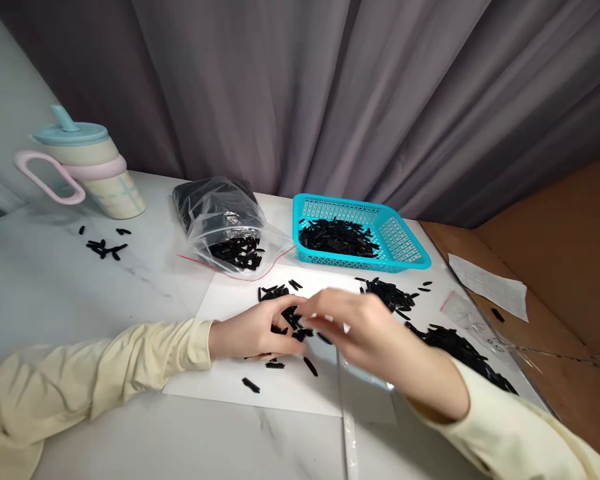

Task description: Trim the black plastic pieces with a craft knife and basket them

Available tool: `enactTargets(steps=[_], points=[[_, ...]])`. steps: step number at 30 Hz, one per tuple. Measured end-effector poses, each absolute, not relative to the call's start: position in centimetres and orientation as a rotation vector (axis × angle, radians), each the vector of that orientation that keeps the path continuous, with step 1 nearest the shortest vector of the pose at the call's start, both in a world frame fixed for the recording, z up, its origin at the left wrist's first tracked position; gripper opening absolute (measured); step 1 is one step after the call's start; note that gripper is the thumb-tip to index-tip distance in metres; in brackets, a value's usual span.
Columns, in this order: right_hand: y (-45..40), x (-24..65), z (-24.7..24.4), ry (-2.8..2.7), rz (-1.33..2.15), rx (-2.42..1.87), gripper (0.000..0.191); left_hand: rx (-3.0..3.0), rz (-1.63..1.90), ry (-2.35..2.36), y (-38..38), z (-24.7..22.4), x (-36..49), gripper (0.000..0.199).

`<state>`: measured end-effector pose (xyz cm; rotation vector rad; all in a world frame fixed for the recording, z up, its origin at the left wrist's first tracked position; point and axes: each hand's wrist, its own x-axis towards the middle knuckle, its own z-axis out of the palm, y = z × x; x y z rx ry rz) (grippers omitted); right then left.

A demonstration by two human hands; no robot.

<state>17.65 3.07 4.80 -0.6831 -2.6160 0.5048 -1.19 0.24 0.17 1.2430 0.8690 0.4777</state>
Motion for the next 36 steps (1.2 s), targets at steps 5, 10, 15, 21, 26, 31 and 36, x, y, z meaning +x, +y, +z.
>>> enactTargets(steps=[5, 10, 15, 21, 26, 31, 36], points=[[0.4, 15.8, 3.5, -2.927, 0.362, -1.014, 0.009, 1.258, 0.501, 0.849, 0.0, -0.7, -1.1, 0.063], [0.6, 15.1, 3.8, -3.200, 0.046, -0.839, 0.013, 1.404, 0.498, 0.841, -0.3, -0.8, -1.0, 0.065], [0.4, 15.0, 4.3, -3.193, -0.226, -0.604, 0.012, 1.492, 0.528, 0.861, -0.3, -0.5, -1.0, 0.065], [0.8, 17.1, 3.6, -2.983, -0.111, -0.612, 0.013, 1.316, 0.462, 0.864, -0.1, 0.0, -1.0, 0.056], [0.2, 19.6, 2.5, -2.755, -0.140, -0.657, 0.032, 1.332, 0.402, 0.881, 0.0, 0.4, -1.1, 0.038], [-1.0, 20.9, 0.9, -2.668, -0.388, -0.490, 0.026, 1.327, 0.377, 0.886, -0.2, 0.4, -1.3, 0.036], [-1.2, 21.0, 0.0, -2.587, -0.567, -0.327, 0.014, 1.336, 0.382, 0.892, -0.2, 0.3, -1.2, 0.037]])
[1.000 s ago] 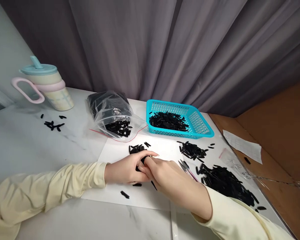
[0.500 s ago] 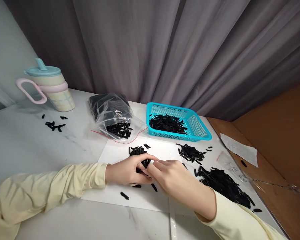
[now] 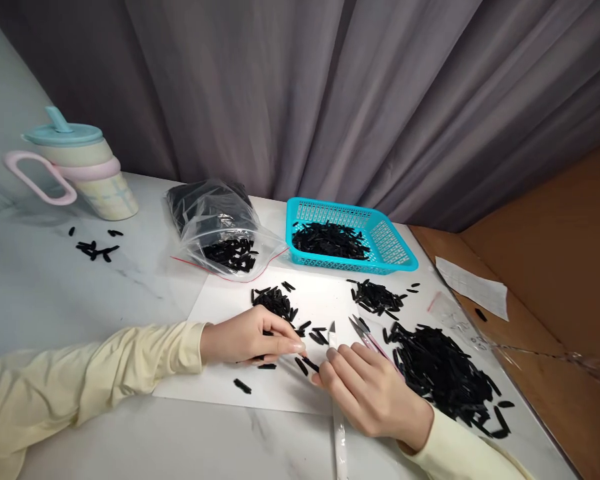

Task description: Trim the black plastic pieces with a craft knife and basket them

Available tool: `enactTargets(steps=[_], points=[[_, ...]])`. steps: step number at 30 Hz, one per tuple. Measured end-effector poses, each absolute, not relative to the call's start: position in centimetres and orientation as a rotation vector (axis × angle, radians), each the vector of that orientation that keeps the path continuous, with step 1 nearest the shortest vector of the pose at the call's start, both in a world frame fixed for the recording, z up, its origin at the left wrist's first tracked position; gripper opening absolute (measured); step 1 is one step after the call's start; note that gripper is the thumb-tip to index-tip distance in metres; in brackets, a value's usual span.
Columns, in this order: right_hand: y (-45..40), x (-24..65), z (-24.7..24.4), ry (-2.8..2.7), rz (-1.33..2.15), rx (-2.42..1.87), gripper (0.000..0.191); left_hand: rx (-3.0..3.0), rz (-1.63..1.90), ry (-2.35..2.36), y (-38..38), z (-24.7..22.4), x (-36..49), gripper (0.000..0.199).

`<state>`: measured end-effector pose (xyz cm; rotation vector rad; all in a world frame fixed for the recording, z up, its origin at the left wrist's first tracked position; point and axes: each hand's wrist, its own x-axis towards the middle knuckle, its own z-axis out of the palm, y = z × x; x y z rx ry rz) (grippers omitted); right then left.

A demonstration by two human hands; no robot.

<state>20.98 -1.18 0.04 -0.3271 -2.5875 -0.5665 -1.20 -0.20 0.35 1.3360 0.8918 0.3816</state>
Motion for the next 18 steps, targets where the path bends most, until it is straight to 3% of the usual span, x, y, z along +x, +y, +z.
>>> enactTargets(steps=[18], points=[[-0.74, 21.17, -0.66, -2.601, -0.467, -0.388, 0.012, 1.321, 0.393, 0.911, -0.08, 0.33, -0.95, 0.024]])
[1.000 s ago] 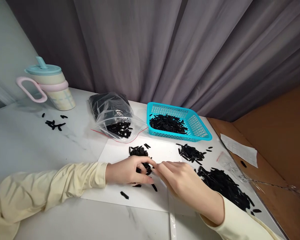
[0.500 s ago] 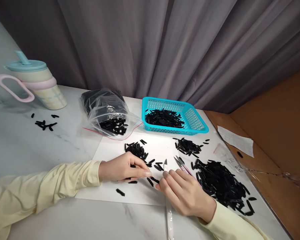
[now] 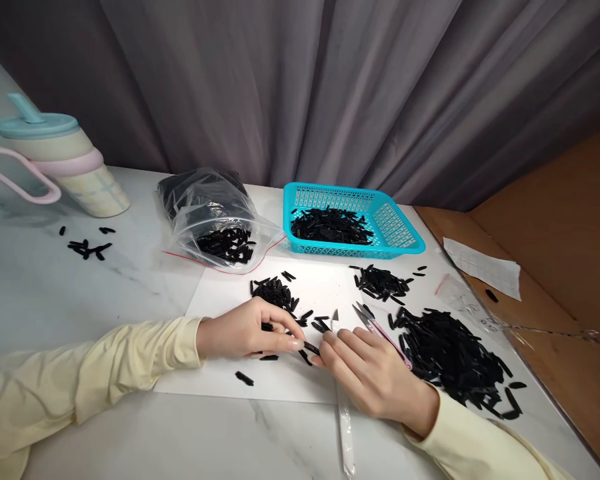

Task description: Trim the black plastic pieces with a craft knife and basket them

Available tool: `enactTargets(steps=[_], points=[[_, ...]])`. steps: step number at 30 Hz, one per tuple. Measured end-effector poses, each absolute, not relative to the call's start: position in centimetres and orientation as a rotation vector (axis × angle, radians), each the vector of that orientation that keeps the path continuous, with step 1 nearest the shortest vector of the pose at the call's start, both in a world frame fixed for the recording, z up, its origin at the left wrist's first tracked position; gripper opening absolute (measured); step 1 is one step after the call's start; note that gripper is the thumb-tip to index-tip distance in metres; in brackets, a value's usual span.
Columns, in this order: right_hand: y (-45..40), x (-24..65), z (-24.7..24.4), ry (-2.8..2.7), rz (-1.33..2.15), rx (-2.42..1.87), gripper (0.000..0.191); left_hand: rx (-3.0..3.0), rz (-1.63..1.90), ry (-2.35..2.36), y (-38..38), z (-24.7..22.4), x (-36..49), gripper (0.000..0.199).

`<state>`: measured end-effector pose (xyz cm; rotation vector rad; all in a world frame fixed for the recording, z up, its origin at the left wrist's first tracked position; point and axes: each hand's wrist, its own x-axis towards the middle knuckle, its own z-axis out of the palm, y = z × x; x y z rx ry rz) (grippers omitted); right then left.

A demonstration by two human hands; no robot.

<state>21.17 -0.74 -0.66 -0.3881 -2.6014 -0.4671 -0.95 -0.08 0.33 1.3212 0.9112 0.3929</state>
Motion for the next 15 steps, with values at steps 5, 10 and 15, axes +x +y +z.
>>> enactTargets(steps=[5, 10, 15], points=[[-0.7, 21.4, -1.0, -2.580, -0.333, -0.443, 0.016, 1.332, 0.397, 0.925, -0.1, 0.4, -0.9, 0.024], [-0.6, 21.7, -1.3, -2.542, -0.256, -0.399, 0.019, 1.327, 0.415, 0.924, 0.0, 0.5, -0.9, 0.021], [-1.0, 21.6, -2.1, -2.443, -0.046, -0.516, 0.021, 1.344, 0.410, 0.932, 0.0, 0.3, -1.1, 0.025]])
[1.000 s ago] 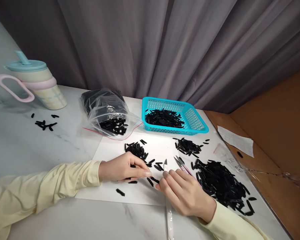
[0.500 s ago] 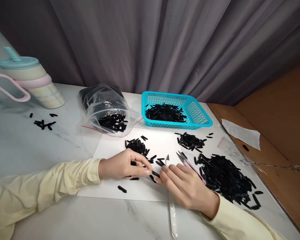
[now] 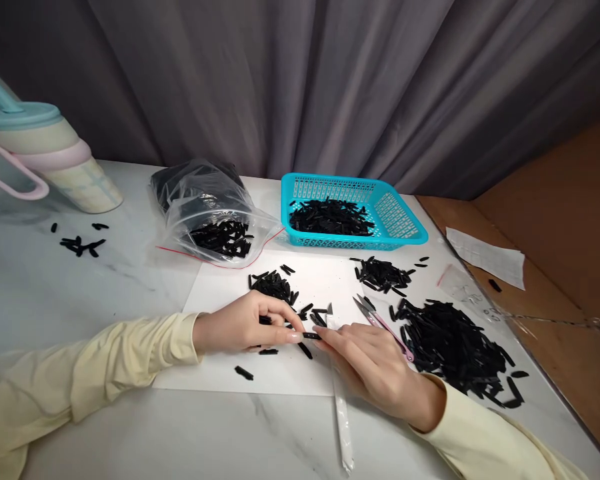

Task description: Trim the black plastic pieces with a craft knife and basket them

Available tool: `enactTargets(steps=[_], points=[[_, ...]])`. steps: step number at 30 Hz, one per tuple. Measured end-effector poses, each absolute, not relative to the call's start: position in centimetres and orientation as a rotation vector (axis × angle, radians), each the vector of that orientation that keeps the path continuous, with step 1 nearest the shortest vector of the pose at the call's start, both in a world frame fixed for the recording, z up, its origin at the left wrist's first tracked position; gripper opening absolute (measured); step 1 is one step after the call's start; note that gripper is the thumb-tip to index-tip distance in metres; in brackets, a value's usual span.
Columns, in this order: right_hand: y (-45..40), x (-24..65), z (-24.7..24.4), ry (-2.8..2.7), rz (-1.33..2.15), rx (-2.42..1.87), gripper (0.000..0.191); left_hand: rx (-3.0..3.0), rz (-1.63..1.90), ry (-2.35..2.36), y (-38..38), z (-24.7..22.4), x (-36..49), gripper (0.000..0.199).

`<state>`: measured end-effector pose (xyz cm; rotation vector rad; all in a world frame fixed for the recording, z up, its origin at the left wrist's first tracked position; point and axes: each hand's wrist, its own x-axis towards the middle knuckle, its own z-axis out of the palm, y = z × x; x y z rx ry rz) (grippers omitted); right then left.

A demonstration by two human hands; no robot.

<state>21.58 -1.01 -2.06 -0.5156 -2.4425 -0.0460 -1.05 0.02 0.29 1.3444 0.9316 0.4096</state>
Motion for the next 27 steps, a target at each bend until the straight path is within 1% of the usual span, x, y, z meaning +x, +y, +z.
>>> enactTargets(steps=[5, 18, 23, 27], points=[[-1.7, 21.2, -2.3, -2.322, 0.238, -0.645, 0.018, 1.365, 0.410, 0.943, -0.1, 0.3, -1.1, 0.025], [-2.8, 20.7, -1.3, -2.158, 0.731, -0.871, 0.011, 1.362, 0.401, 0.946, 0.0, 0.4, -1.1, 0.024], [-2.7, 20.3, -0.9, -1.984, 1.182, -0.999, 0.013, 1.393, 0.395, 0.957, 0.1, 0.3, -1.1, 0.025], [-2.4, 19.9, -0.5, -1.749, 1.570, -1.138, 0.021, 1.437, 0.394, 0.978, 0.1, 0.2, -1.1, 0.026]])
